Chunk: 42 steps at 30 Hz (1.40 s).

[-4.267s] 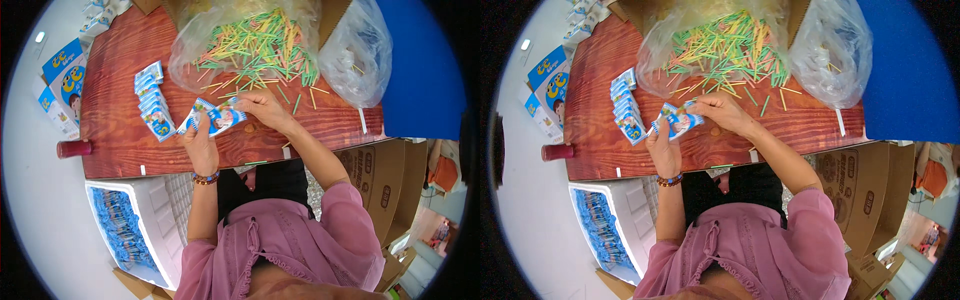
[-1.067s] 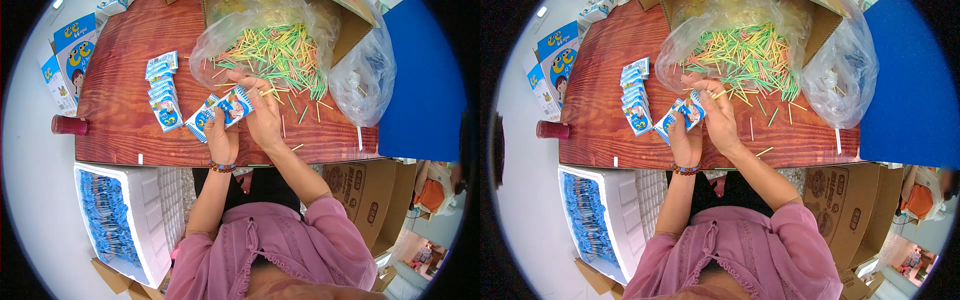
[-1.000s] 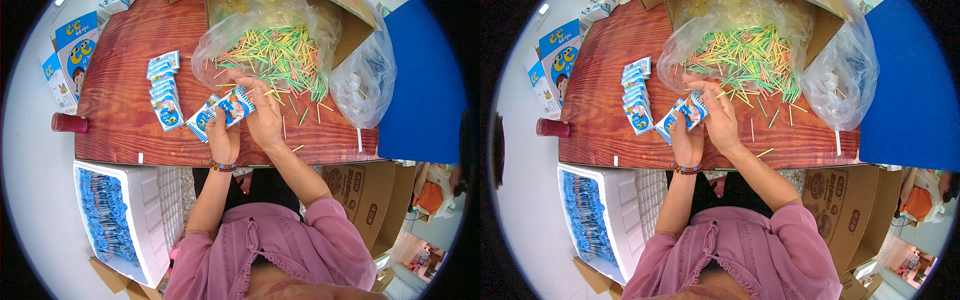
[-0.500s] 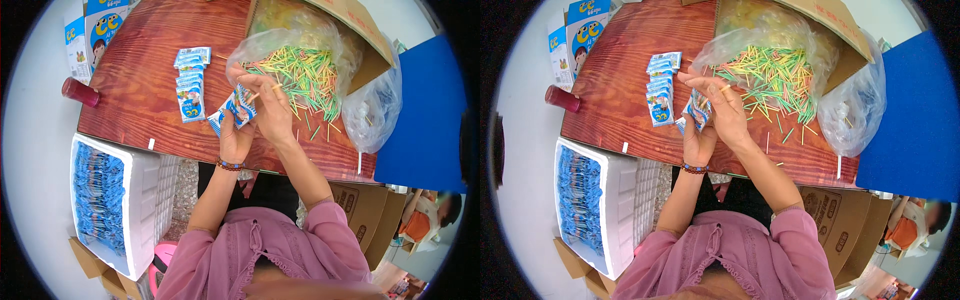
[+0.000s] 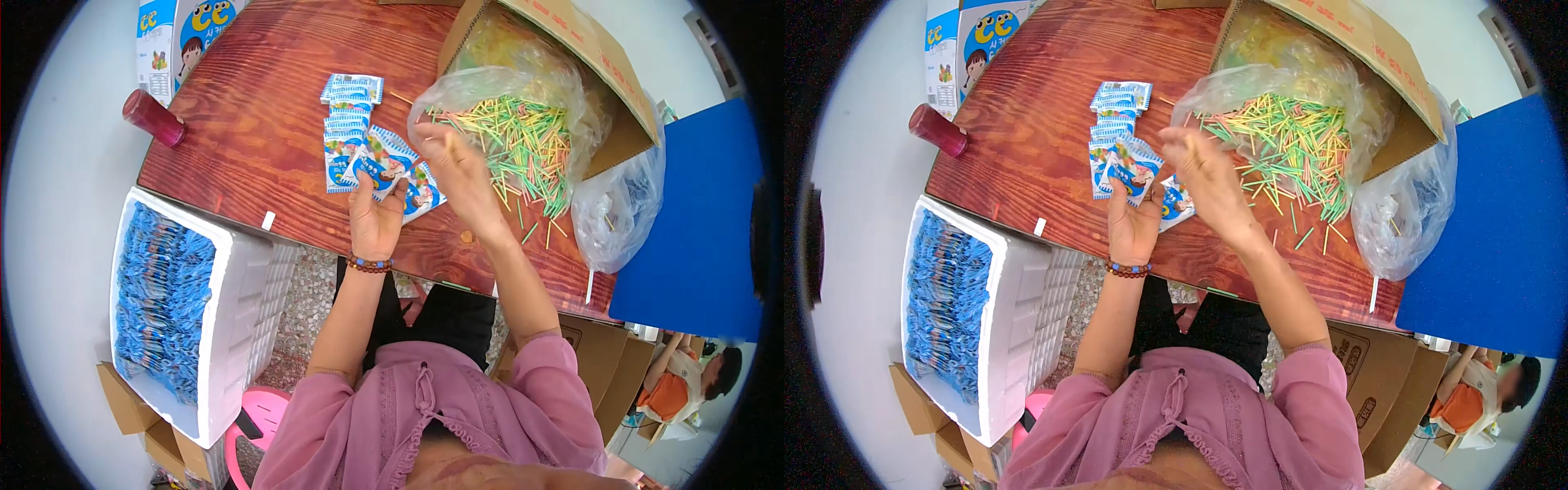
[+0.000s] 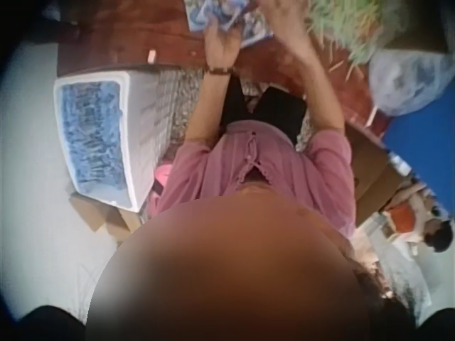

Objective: Manually packing colored straws into small blue and white plastic packets and then organizing them into a large bin.

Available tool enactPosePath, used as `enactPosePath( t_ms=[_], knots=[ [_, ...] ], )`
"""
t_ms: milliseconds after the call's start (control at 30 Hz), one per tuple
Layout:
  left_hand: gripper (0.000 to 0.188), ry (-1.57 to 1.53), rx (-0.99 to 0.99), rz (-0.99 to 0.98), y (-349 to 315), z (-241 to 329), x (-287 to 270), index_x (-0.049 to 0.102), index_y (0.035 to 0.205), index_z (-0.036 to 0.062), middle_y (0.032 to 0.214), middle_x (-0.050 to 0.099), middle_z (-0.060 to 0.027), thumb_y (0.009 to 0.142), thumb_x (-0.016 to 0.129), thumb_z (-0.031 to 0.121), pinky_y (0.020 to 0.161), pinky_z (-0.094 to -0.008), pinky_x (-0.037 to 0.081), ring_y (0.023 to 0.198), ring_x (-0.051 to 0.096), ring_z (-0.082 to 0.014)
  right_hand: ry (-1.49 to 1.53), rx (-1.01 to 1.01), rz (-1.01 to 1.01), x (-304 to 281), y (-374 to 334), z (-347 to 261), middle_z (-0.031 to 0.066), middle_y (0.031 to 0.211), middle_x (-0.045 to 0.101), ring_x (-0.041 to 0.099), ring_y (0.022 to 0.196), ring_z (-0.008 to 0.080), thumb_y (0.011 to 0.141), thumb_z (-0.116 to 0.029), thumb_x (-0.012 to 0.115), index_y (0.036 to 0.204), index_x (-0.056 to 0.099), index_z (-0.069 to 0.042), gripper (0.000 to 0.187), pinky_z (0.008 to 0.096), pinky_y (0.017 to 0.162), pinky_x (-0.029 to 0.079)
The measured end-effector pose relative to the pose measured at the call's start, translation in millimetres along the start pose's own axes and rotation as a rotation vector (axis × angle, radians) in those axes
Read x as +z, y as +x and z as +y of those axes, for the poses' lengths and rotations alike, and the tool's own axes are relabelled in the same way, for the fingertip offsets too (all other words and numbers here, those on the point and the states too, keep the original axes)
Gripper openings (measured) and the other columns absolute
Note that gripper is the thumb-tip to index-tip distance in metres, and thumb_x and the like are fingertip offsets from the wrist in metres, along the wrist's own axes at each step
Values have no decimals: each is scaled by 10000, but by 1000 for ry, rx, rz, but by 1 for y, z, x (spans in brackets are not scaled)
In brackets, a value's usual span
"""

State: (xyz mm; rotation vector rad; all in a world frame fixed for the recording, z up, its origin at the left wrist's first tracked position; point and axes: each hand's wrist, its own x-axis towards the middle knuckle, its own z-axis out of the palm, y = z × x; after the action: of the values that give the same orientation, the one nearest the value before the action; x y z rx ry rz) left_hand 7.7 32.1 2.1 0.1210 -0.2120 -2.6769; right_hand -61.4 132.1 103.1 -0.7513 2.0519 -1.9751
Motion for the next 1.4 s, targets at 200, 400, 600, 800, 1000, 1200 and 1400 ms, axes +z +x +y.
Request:
enactPosePath(
  t_ms=[200, 400, 600, 800, 1000, 1200, 1400],
  knots=[
    [268, 182, 153, 45, -1, 21, 9, 566, 1198, 56, 1160, 637, -66, 951, 592, 156, 892, -360, 519, 1042, 618, -179, -297, 125, -262, 24, 18, 5, -5, 633, 478, 383, 614, 64, 913, -188, 608, 805, 591, 30, 244, 310, 539, 340],
    [295, 597, 383, 277, -2, 55, -14, 550, 1218, 1, 1202, 599, -102, 929, 588, 47, 954, -339, 478, 1105, 579, -180, -348, 32, -502, 45, 62, 48, 121, 748, 634, 579, 716, 173, 889, -254, 621, 907, 653, 8, 265, 349, 657, 443],
    [422, 1332, 529, 276, -2, 62, -29, 539, 1269, 42, 1234, 517, -92, 865, 661, 48, 983, -348, 405, 1137, 504, -193, -843, -6, -553, 50, 76, 74, 222, 879, 661, 638, 881, 393, 886, -320, 579, 977, 655, -20, 322, 468, 753, 480],
    [349, 1954, 679, 52, -15, 47, -7, 615, 1140, 57, 1135, 566, -107, 807, 700, 119, 960, -423, 336, 1112, 462, -291, -934, -26, -263, 0, 49, 59, 152, 956, 675, 643, 875, 364, 906, -289, 539, 998, 664, -82, 258, 464, 744, 491],
    [306, 2371, 601, -199, -2, 17, -2, 649, 1006, 99, 1043, 569, -81, 746, 755, 221, 907, -474, 292, 1090, 458, -298, -1314, 142, 177, -155, 29, 92, 202, 895, 671, 653, 802, 381, 934, -322, 504, 1001, 630, -46, 311, 482, 691, 507],
    [226, 2310, 690, -298, 8, 9, -7, 626, 920, 113, 945, 569, -68, 736, 752, 151, 852, -466, 299, 998, 483, -294, -1380, 43, 282, -219, 20, 118, 188, 902, 665, 641, 817, 391, 928, -279, 527, 925, 591, -34, 253, 476, 706, 504],
    [125, 2288, 845, -371, 14, 13, 0, 631, 815, 108, 834, 594, -17, 764, 737, 151, 861, -401, 285, 927, 525, -224, -1313, -226, 232, -202, 6, 104, 143, 958, 645, 624, 912, 322, 880, -204, 599, 989, 610, -41, 197, 436, 785, 492]
  ],
)
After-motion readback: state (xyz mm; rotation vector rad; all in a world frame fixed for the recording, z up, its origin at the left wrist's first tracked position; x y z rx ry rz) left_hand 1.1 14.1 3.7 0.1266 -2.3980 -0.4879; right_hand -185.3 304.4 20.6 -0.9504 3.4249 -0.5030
